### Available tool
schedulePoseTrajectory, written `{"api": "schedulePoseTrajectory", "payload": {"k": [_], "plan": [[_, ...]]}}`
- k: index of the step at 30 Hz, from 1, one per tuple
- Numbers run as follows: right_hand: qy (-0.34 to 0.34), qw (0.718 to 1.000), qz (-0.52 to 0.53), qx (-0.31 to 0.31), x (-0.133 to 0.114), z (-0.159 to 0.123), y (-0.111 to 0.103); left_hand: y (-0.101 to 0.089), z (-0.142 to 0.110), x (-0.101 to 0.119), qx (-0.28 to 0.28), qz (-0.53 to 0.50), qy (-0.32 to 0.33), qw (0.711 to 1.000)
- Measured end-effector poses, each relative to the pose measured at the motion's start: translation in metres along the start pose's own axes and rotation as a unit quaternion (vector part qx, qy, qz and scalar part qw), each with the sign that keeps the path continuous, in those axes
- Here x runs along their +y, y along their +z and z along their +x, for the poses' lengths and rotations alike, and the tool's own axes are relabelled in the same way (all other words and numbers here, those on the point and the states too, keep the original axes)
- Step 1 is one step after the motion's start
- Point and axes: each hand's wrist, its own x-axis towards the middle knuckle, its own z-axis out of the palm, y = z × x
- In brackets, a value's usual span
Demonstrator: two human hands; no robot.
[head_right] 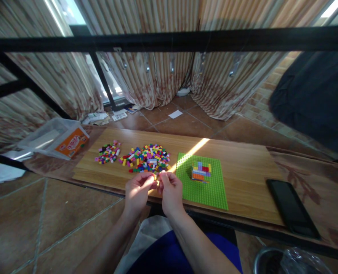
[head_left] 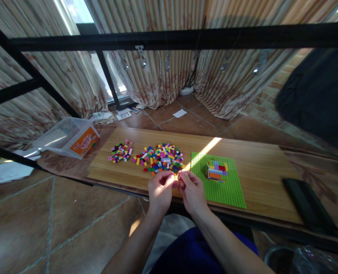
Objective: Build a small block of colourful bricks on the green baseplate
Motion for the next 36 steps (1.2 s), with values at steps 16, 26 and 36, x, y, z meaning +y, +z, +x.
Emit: {"api": "schedulePoseTrajectory", "payload": {"k": [16, 26, 36], "plan": [[0.041, 0.992, -0.057, -0.107, -0.004, 0.002, -0.007, -0.004, -0.002, 0.010, -0.035, -0.041, -0.055, 0.997], [-0.048, 0.989, -0.138, -0.001, 0.013, -0.002, -0.001, 0.002, -0.001, -0.007, 0.034, -0.048, -0.018, 0.998], [0.126, 0.988, 0.091, -0.020, -0.002, 0.026, -0.010, -0.017, 0.014, -0.003, 0.007, -0.180, -0.114, 0.977]]}}
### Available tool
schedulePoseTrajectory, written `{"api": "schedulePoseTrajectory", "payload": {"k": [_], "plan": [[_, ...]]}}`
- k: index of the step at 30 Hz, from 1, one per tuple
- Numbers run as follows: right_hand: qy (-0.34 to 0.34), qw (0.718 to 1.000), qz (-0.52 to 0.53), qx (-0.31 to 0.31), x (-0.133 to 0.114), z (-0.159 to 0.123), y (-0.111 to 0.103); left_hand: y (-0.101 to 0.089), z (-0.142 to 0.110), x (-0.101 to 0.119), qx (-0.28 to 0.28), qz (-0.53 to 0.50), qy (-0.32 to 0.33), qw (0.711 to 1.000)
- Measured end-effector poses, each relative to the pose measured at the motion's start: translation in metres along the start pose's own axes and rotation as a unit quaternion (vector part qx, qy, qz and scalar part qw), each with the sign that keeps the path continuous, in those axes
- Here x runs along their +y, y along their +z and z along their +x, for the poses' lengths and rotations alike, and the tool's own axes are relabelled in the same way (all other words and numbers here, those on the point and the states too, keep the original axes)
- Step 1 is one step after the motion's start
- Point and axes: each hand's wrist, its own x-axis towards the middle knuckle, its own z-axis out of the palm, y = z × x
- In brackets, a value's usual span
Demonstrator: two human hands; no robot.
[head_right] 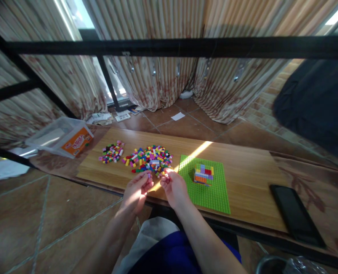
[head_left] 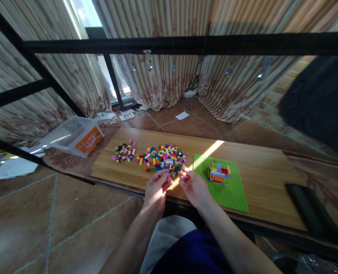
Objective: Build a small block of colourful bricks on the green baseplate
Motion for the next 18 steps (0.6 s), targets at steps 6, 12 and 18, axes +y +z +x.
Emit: {"api": "schedulePoseTrajectory", "payload": {"k": [6, 12, 18], "plan": [[-0.026, 0.991, -0.126, -0.046, -0.013, 0.024, 0.003, -0.019, 0.020, 0.006, 0.035, 0.112, 0.092, 0.989], [-0.084, 0.911, -0.399, -0.058, -0.011, 0.049, 0.014, -0.024, 0.047, 0.004, 0.022, 0.347, 0.225, 0.910], [-0.158, 0.667, -0.725, -0.059, -0.021, 0.065, 0.028, -0.020, 0.054, 0.004, 0.001, 0.536, 0.333, 0.776]]}}
